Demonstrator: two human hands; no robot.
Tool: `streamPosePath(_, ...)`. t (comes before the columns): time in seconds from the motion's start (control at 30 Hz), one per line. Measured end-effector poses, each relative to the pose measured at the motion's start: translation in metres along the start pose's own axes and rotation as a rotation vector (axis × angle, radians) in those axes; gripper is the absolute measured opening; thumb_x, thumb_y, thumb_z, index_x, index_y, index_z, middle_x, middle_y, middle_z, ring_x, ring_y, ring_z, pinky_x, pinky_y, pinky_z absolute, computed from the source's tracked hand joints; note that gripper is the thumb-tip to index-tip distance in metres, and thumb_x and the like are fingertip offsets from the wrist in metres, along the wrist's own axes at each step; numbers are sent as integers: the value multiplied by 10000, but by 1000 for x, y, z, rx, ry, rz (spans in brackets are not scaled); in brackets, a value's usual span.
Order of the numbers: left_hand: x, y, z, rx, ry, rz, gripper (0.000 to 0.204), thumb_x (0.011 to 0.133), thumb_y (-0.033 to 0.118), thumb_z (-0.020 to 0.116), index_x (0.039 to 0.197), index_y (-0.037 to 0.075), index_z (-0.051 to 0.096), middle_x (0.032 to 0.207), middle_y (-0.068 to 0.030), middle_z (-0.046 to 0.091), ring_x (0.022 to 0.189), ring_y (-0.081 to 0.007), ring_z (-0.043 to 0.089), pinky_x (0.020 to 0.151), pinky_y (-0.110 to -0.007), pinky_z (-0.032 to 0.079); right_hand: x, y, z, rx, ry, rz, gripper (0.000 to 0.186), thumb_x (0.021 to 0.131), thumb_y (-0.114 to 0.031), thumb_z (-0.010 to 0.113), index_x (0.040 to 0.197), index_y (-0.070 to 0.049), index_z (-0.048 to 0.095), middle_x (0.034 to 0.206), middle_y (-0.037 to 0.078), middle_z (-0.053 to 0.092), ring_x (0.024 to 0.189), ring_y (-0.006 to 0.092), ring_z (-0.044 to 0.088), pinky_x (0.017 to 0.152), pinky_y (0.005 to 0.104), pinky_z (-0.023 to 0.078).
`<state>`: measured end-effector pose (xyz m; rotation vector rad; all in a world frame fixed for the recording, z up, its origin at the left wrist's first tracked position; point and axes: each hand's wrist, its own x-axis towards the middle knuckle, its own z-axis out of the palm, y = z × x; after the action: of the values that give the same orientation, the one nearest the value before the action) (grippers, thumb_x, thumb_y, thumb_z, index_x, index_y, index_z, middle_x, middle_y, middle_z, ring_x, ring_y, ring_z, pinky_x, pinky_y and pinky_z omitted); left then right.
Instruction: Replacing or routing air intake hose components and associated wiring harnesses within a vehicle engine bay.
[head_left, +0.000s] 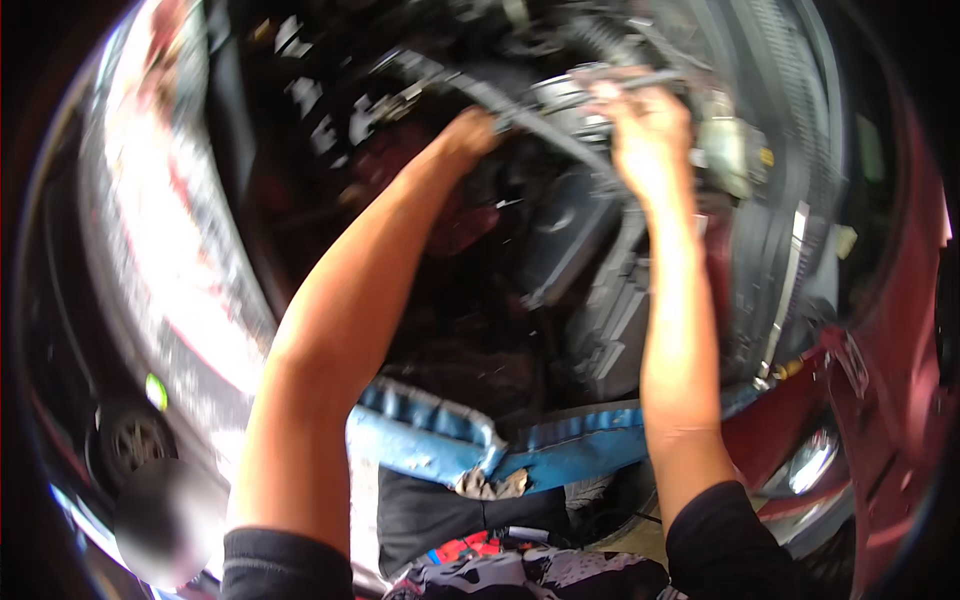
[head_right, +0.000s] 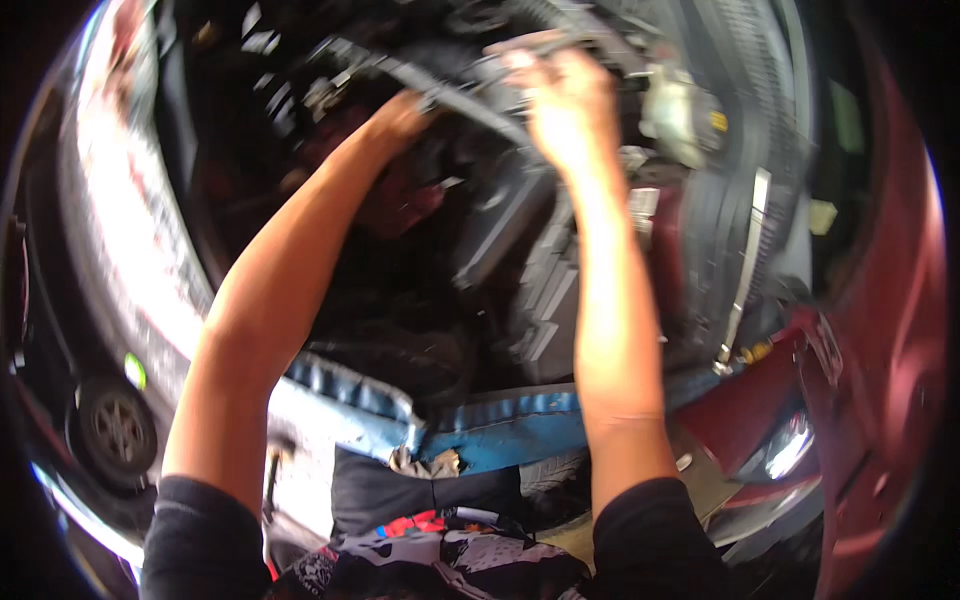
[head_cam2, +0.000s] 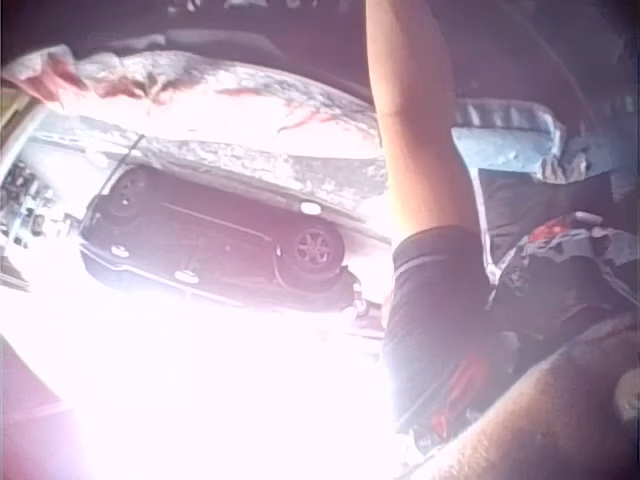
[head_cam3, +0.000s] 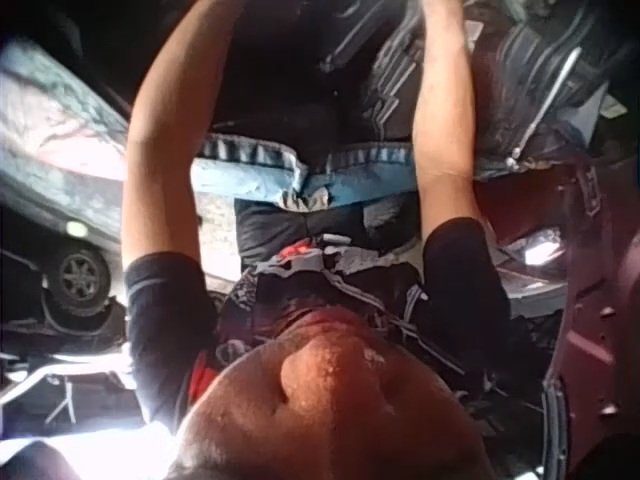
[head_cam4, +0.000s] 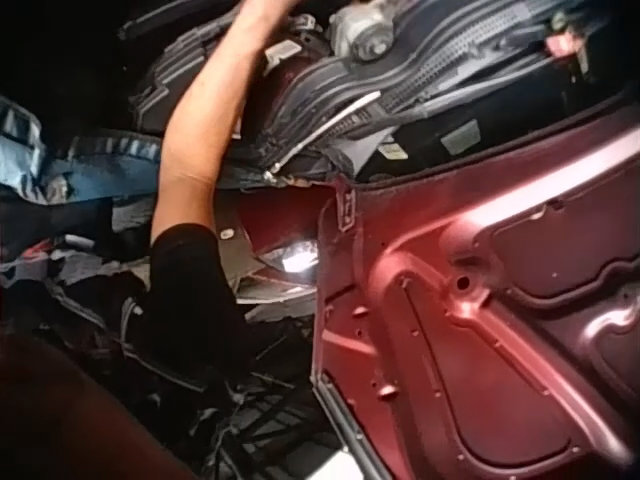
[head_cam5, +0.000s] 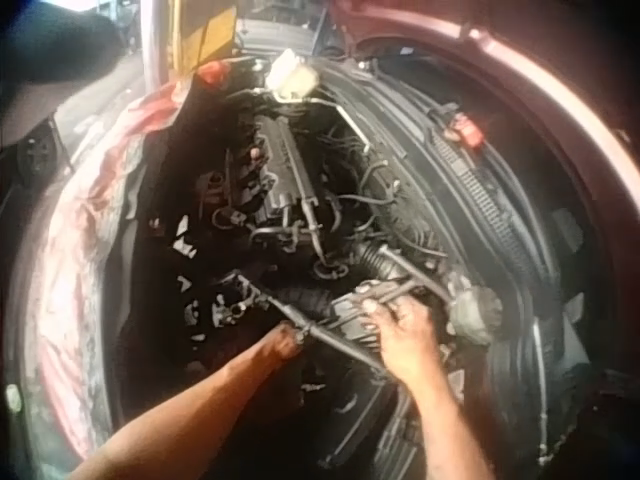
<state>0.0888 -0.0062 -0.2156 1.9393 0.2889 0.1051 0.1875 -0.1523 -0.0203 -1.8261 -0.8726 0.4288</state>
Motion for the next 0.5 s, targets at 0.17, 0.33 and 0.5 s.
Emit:
streamPosePath(0.17,-36,-26,-21,-412,15,-25,414,830,66,580,1226,-45,532,1118,-226,606,1110,-383,543,946,-428,431,-6,-21,33,-382,168,30,286,824,-311,720,848,-29,680,651,92,655,565,163,621,592,336,497)
streamPosePath(0.33,-37,-66,-55,-151,-70,183,446,930,312,499,1256,10,545,1183,-210,592,1138,-365,542,975,-413,415,3,-26,31,-96,21,-25,175,872,-190,636,920,-25,668,870,134,661,849,224,653,739,352,499)
streamPosePath(0.5,-20,-73,-37,309,-73,525,469,971,343,406,1357,80,444,1238,-219,559,1166,-379,523,987,-416,423,-10,-22,27,-361,238,-156,268,894,-268,635,854,-6,594,550,127,552,508,301,573,492,390,433)
